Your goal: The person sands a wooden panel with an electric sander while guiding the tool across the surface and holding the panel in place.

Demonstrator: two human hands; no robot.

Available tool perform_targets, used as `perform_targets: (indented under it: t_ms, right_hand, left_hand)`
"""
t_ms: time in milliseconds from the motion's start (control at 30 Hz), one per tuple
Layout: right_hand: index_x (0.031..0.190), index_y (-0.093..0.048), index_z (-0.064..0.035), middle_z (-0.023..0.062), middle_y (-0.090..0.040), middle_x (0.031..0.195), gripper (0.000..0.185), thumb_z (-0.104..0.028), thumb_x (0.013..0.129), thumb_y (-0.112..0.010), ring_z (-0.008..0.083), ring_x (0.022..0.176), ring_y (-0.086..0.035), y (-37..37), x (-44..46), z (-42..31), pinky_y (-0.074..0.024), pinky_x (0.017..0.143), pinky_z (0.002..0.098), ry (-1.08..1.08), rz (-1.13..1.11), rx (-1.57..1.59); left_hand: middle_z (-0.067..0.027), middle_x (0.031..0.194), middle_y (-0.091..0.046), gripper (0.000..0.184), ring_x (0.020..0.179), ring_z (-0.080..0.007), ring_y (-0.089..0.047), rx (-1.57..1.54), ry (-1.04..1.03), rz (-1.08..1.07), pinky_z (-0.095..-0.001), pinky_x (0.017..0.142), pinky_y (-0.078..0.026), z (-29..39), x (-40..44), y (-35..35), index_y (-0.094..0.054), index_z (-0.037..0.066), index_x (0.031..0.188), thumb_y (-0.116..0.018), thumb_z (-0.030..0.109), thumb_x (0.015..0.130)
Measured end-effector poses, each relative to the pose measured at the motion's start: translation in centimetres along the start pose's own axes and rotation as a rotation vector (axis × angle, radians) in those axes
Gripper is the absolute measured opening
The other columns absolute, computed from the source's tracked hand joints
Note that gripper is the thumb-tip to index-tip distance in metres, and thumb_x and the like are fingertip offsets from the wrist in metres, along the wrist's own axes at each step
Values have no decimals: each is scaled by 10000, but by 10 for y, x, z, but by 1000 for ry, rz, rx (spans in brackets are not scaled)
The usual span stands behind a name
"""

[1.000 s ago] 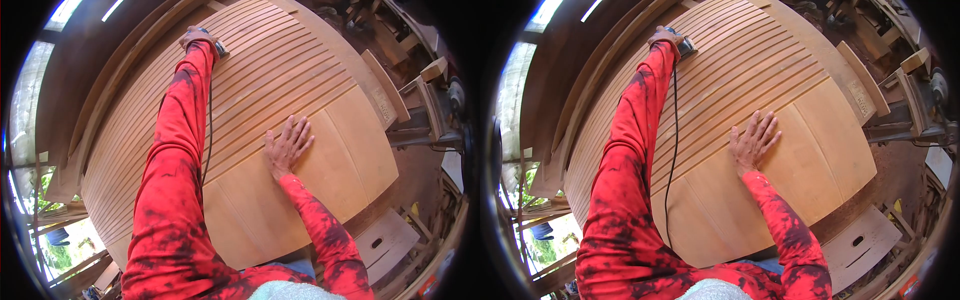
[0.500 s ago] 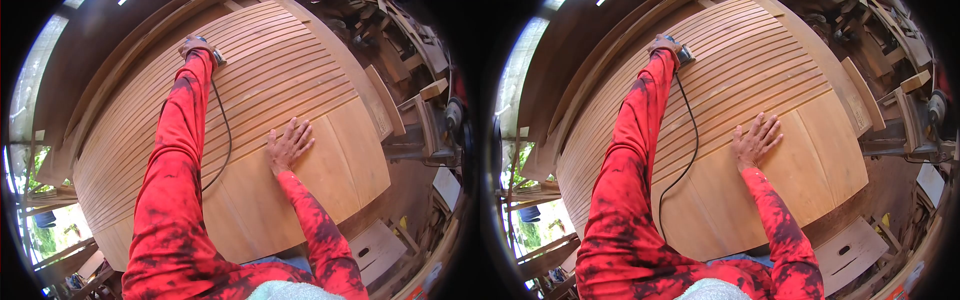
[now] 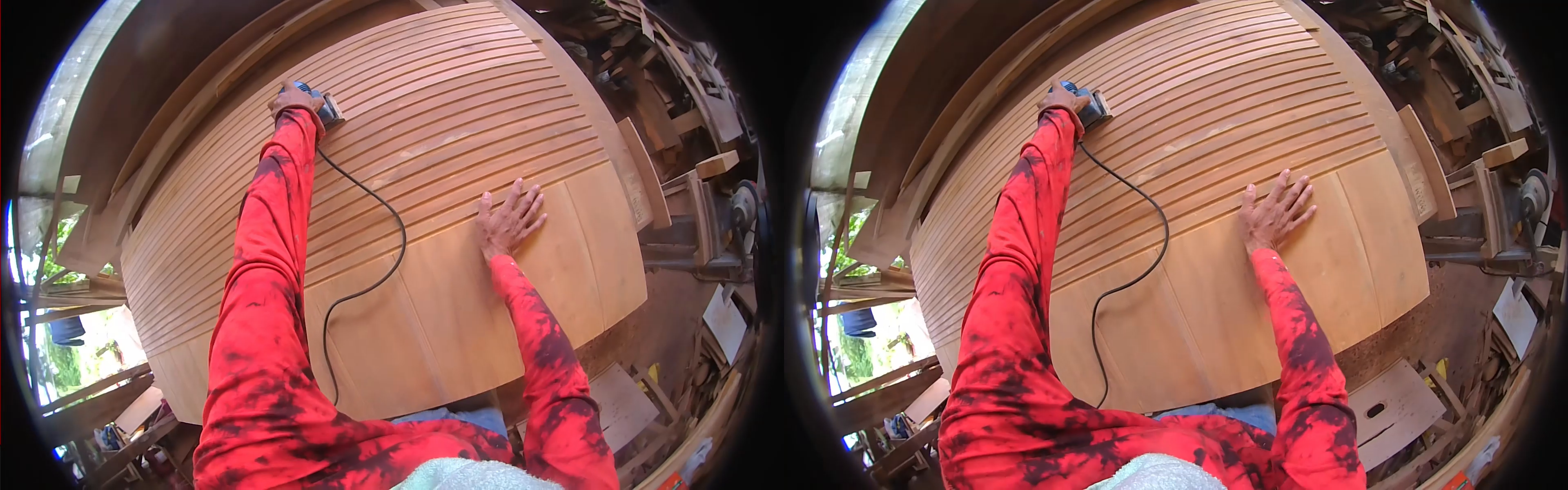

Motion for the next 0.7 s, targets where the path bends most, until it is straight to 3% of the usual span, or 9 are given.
perform_targets:
  t_ms: [200,267,367,533,667,700]
  right_hand:
    - [1594,-335,-83,204,-310,1649,795,-549,982,-539,366,1542,-243,4,32,76,-115,1236,629,-21,48,330]
    - [1602,-331,-85,189,-302,1660,808,-587,993,-502,362,1549,-236,-10,50,126,-117,1234,638,-77,47,-22]
    - [1610,-328,-88,174,-292,1672,824,-627,999,-459,362,1557,-227,-2,54,131,-114,1234,644,-24,46,-180]
    - [1611,-332,-89,169,-281,1680,833,-642,998,-442,363,1562,-216,-3,56,131,-111,1234,647,-27,17,-171]
    - [1612,-339,-104,150,-281,1685,819,-644,1003,-441,336,1566,-220,-3,58,134,-124,1233,644,-38,15,-191]
    - [1612,-339,-104,150,-281,1685,819,-644,1003,-441,336,1566,-220,-1,56,133,-124,1233,644,-40,12,-191]
  left_hand:
    - [-233,1367,-636,1010,1292,-419,-584,24,-23,-30,-487,1017,-532,-60,6,0,-304,140,1558,-834,475,766]
    - [-248,1350,-641,1041,1283,-422,-594,48,-22,-33,-485,1023,-525,-87,9,0,-268,131,1571,-824,495,770]
    - [-268,1347,-639,1085,1276,-424,-602,81,-25,-49,-473,1055,-498,-121,8,8,-216,128,1596,-808,519,775]
    - [-288,1337,-637,1141,1266,-439,-605,66,-20,-8,-495,1068,-487,-166,21,5,-220,144,1611,-836,538,736]
    - [-279,1353,-626,1074,1272,-453,-599,35,2,20,-515,1030,-516,-166,19,9,-302,198,1568,-856,538,713]
    - [-280,1368,-614,1035,1263,-457,-603,37,-15,12,-514,1037,-514,-160,19,10,-342,162,1535,-854,537,718]
Point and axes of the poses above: each hand's wrist, its own x-axis towards the middle knuckle, its own y-axis out of the back of the hand, z = x × y, the point moved 8 cm from there along x, towards the middle knuckle
